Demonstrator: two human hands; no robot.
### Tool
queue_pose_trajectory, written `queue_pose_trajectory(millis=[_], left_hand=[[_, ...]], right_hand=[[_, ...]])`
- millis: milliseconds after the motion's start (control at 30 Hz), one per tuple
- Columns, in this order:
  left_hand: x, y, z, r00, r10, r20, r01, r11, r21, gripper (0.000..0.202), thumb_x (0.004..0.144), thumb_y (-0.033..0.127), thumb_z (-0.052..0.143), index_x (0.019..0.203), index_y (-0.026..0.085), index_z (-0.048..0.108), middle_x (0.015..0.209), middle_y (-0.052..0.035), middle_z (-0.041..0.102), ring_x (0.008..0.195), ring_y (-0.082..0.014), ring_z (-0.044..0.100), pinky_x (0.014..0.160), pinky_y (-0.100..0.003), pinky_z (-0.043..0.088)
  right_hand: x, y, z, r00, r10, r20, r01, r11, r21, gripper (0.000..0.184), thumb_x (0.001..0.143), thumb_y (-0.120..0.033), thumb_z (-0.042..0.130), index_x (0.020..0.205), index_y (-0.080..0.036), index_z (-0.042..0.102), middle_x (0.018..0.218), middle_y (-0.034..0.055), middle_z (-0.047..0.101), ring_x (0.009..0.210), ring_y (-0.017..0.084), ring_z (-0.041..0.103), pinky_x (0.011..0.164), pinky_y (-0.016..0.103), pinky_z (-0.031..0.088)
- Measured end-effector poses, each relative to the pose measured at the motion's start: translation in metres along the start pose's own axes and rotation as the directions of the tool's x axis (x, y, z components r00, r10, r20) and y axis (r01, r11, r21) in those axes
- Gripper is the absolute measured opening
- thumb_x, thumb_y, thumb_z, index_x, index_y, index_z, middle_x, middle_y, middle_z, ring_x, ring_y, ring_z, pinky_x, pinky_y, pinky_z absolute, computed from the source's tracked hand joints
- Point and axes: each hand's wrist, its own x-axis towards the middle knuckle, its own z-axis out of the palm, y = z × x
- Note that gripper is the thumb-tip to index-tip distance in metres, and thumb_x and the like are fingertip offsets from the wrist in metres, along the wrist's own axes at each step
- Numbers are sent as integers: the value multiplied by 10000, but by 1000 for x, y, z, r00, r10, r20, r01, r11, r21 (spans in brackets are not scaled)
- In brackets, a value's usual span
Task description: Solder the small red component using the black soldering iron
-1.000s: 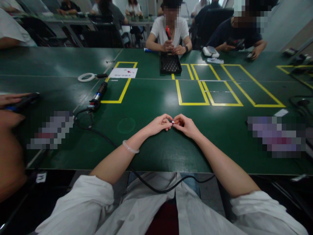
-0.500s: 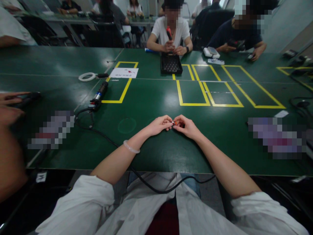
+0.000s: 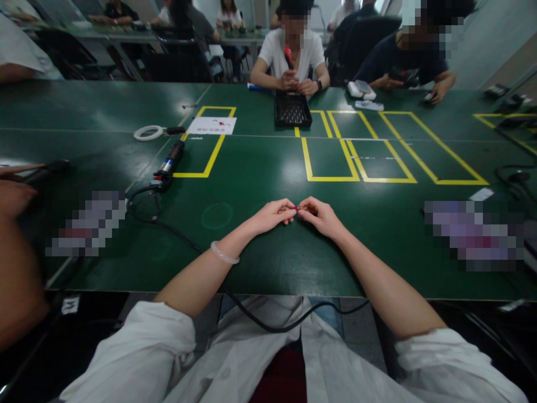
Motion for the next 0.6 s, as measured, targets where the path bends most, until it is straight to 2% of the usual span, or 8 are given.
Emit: queue_pose_trajectory(millis=[267, 400, 600], left_hand=[[-1, 7, 0, 1000, 1, 6, -1, 998, 57, 337, 918, 460, 551, 917, 124, 581, 751, -24, 605, 679, -118, 571, 679, -254, 459], [-1, 8, 0, 1000, -1, 14, -1, 997, 78, 346, 931, 464, 523, 889, 126, 587, 735, -22, 597, 684, -118, 571, 684, -250, 457], [-1, 4, 2, 1000, 4, -19, -4, 1000, 22, 351, 881, 438, 611, 1016, 117, 570, 775, -29, 622, 674, -117, 579, 669, -254, 475]], right_hand=[[1, 2, 2, 999, -35, -24, 37, 995, 93, 297, 855, -396, 675, 1051, -207, 557, 833, 13, 669, 675, 131, 583, 633, 266, 459], [1, -2, 2, 998, -59, -12, 60, 997, 56, 270, 836, -393, 698, 994, -205, 585, 822, 14, 660, 641, 125, 550, 593, 267, 435], [1, -3, 0, 998, -55, -40, 55, 998, 5, 230, 864, -405, 666, 948, -194, 626, 800, 19, 651, 660, 131, 545, 607, 269, 430]])
